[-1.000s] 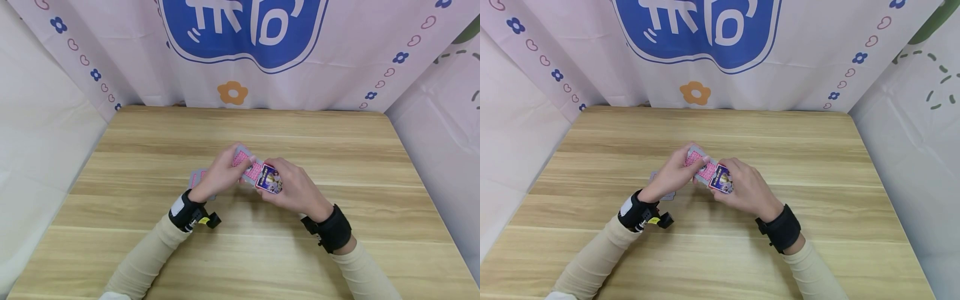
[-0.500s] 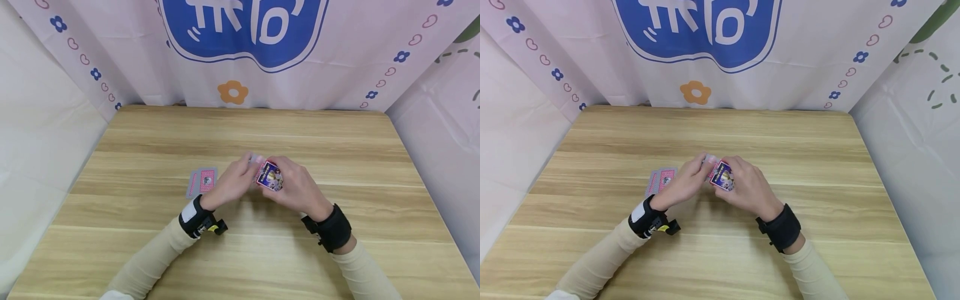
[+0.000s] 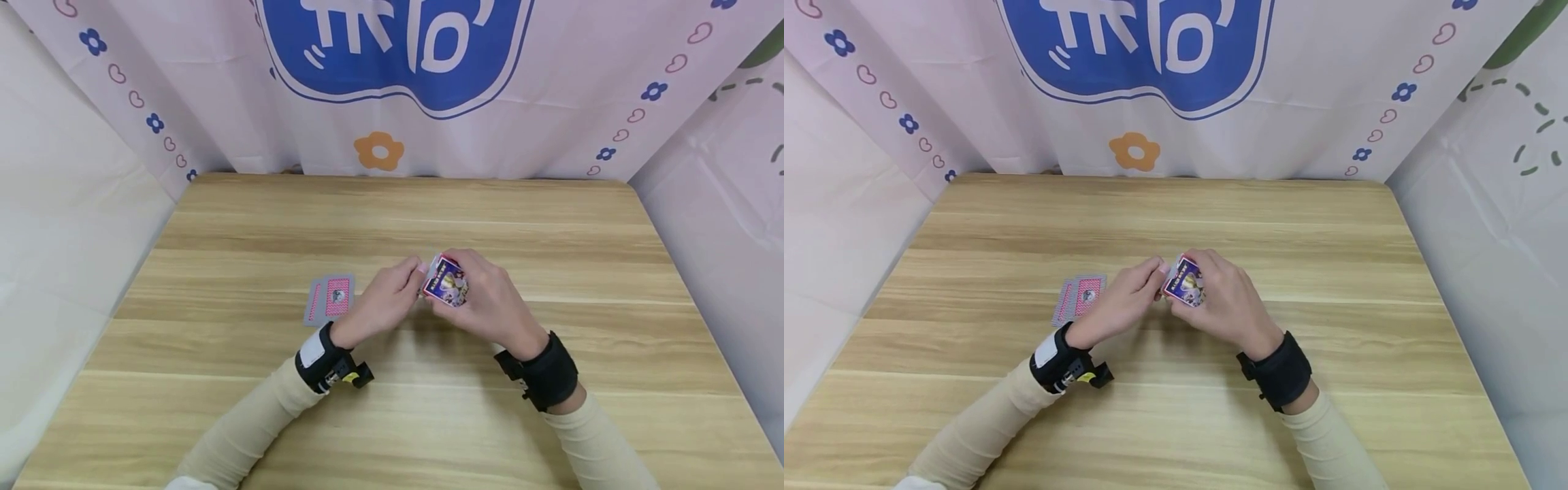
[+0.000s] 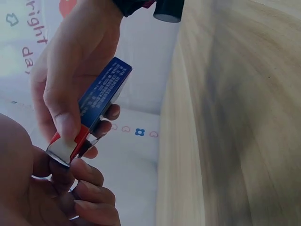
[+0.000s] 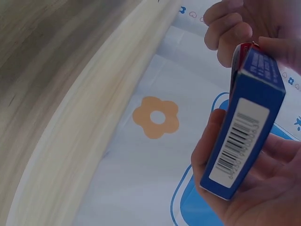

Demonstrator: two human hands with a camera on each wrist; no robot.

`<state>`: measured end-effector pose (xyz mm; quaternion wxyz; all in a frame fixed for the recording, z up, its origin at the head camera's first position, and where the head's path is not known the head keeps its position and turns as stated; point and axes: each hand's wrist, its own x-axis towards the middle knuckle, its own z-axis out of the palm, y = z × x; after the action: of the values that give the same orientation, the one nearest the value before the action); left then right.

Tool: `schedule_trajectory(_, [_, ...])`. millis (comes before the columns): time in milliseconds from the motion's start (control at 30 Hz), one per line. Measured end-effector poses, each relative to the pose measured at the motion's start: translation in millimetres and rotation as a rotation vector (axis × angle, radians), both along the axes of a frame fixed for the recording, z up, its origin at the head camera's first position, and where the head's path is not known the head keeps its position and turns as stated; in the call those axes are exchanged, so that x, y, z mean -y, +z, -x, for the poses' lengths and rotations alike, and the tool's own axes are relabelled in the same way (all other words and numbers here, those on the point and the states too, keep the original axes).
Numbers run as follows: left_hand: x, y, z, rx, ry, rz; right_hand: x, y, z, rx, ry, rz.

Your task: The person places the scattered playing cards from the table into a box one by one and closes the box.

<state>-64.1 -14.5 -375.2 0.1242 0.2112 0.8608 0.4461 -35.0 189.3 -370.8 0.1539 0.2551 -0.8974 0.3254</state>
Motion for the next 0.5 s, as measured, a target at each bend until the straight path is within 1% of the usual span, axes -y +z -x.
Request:
schedule_trajectory(133, [-2.4, -2.3, -2.7, 0.011, 0.009, 0.011, 0.7, 0.7, 0.0, -0.004, -0.003, -0.005])
schedule_trajectory(300, [-3.8, -4.5, -2.7, 0.025, 0.005, 0.019, 1.2, 0.7, 0.0, -0.006, -0.003, -0.010])
schedule_trajectory(400, [-3.2, -4.4, -2.3, 0.040, -0.006, 0.015, 0.8, 0.9, 0.0, -0.004, -0.002, -0.007])
schedule_trajectory(500, [-1.3, -2.6, -1.7, 0.061, -0.034, 0.010, 0.3, 1.0, -0.1, -0.001, 0.005, -0.003])
